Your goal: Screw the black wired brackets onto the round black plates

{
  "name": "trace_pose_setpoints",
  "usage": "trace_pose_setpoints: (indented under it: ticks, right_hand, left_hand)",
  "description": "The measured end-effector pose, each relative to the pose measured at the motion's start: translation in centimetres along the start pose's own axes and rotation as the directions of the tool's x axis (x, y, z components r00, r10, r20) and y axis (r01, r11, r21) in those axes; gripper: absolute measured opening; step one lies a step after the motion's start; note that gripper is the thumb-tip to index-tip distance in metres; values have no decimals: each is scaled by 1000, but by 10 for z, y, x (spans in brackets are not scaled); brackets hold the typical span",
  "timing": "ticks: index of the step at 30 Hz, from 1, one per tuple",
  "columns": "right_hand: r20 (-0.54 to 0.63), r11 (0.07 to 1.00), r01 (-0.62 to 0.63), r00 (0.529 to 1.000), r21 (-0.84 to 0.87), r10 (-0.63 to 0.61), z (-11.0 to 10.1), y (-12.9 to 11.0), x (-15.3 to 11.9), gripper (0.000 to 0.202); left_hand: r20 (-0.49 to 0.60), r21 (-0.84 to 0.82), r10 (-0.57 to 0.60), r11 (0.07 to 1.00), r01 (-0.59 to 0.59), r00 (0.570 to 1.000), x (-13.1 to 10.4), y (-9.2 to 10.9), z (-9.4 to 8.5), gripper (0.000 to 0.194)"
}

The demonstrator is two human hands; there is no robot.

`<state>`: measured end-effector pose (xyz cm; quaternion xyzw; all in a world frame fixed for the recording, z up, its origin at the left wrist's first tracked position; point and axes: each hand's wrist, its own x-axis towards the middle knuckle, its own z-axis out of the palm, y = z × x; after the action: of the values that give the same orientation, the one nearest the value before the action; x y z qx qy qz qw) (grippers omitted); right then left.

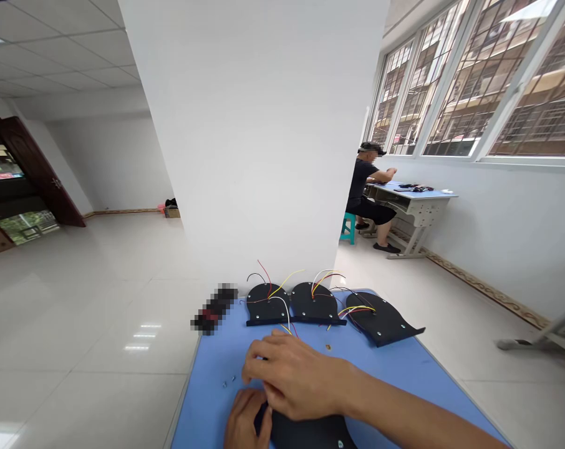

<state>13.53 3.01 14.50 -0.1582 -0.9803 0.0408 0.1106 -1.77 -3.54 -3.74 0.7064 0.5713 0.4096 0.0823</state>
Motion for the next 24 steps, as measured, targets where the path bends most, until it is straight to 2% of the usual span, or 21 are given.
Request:
trace_pose_setpoints:
  ticks: [2, 4, 6, 8, 11, 13, 16, 18, 21, 24]
  right_hand:
    - [-21, 999, 43, 999, 10, -43, -1, 1, 0, 21]
    - [31, 999, -17, 999, -50, 19, 0, 0, 1, 12]
    - [53, 995, -63, 996, -77, 68, 1, -1, 1, 16]
    - [11, 999, -25, 1000, -24, 25, 2, -2, 0, 22]
    - [-47, 997, 26, 999, 66, -23, 2, -1, -5, 22]
    - [-77, 995, -12, 997, 99, 20, 1, 0, -10, 21]
    - [-186, 980, -69, 977, 186, 104, -1, 2, -19, 19]
    - [-263, 961, -93, 951, 259, 162, -3, 3, -28, 16]
    - [-340, 925, -155, 898, 347, 279, -5, 5, -43, 14]
    - [-323, 880, -238, 865, 412, 385, -4, 6, -58, 14]
  left_hand:
    - [-4, 7, 15, 1000, -15, 1000, 1, -2, -2, 20]
    - [-1, 1, -1, 1000, 1, 1000, 2, -2, -3, 20]
    - [29, -28, -32, 999, 33, 999, 2, -2, -3, 21]
    - [38, -60, -71, 996, 73, 997, 2, -1, -1, 22]
    - [-14, -82, -113, 990, 112, 993, 2, 4, 4, 29]
    - [-34, -87, -117, 990, 114, 993, 3, 8, 4, 32]
    - [-31, -66, -97, 993, 95, 995, 3, 10, -3, 28]
    - [-47, 2, -62, 998, 62, 997, 2, 3, -12, 24]
    - [-103, 191, 7, 982, 12, 995, -5, -19, -29, 23]
    - [-129, 355, 6, 934, 41, 992, -14, -41, -42, 27]
